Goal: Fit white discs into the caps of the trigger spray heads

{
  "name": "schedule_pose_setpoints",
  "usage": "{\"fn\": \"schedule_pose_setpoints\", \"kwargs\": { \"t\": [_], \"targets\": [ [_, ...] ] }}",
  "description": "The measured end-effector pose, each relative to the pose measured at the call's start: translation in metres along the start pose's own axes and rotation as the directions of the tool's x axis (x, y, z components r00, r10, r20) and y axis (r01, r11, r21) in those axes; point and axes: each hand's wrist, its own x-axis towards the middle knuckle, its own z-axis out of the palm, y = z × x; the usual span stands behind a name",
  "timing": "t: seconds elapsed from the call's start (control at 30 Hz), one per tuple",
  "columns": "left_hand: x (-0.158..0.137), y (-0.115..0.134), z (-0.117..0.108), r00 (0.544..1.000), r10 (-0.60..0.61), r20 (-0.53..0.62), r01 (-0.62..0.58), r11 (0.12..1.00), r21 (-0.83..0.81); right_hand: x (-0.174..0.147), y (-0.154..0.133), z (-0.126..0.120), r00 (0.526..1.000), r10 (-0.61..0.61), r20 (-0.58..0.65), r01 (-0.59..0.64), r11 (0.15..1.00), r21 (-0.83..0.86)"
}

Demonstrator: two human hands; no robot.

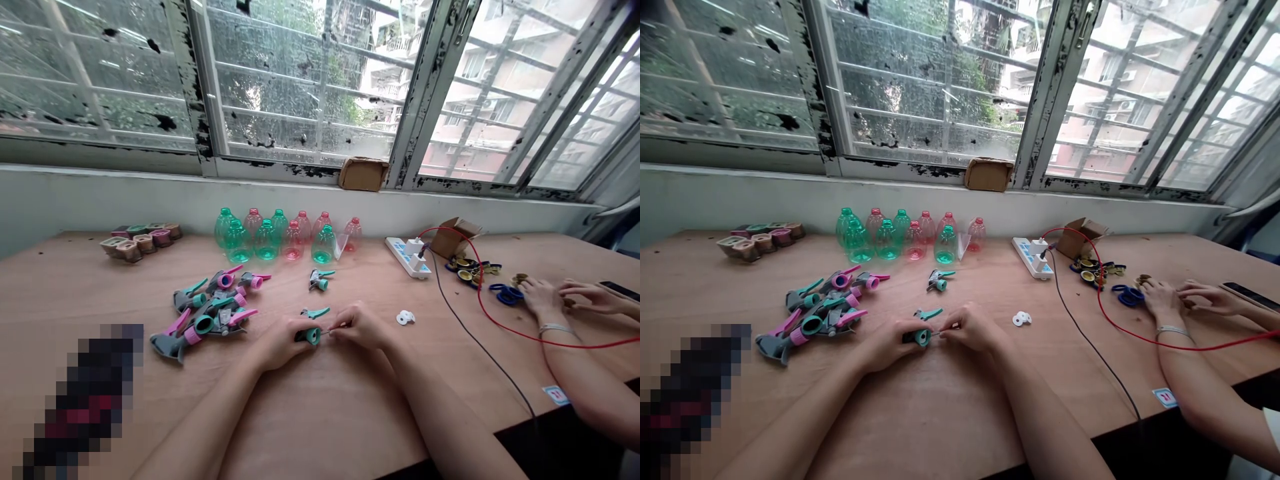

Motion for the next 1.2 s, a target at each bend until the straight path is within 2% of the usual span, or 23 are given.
{"fn": "schedule_pose_setpoints", "kwargs": {
  "t": [0.17, 0.57, 0.77, 1.03, 1.2],
  "targets": [
    [0.000, 0.001, -0.002, 0.999, -0.041, -0.009, 0.041, 0.999, 0.004, 0.000, 0.008, 0.002, 1.000, 0.019, -0.010, -0.018, 0.997, 0.081],
    [-0.001, 0.000, 0.000, 0.997, -0.062, -0.055, 0.059, 0.997, -0.047, -0.001, 0.011, 0.000, 0.998, 0.067, -0.015, -0.064, 0.987, 0.148],
    [-0.002, -0.003, 0.000, 0.991, -0.097, -0.094, 0.093, 0.994, -0.050, 0.000, 0.011, 0.005, 0.991, 0.110, -0.073, -0.094, 0.976, 0.198],
    [-0.002, -0.002, 0.001, 0.983, -0.116, -0.146, 0.105, 0.991, -0.080, 0.003, 0.003, 0.013, 0.980, -0.001, -0.201, 0.013, 0.998, 0.059],
    [-0.001, -0.004, 0.000, 0.981, -0.113, -0.155, 0.101, 0.991, -0.086, 0.004, 0.005, 0.018, 0.975, 0.037, -0.219, -0.012, 0.993, 0.115]
  ]
}}
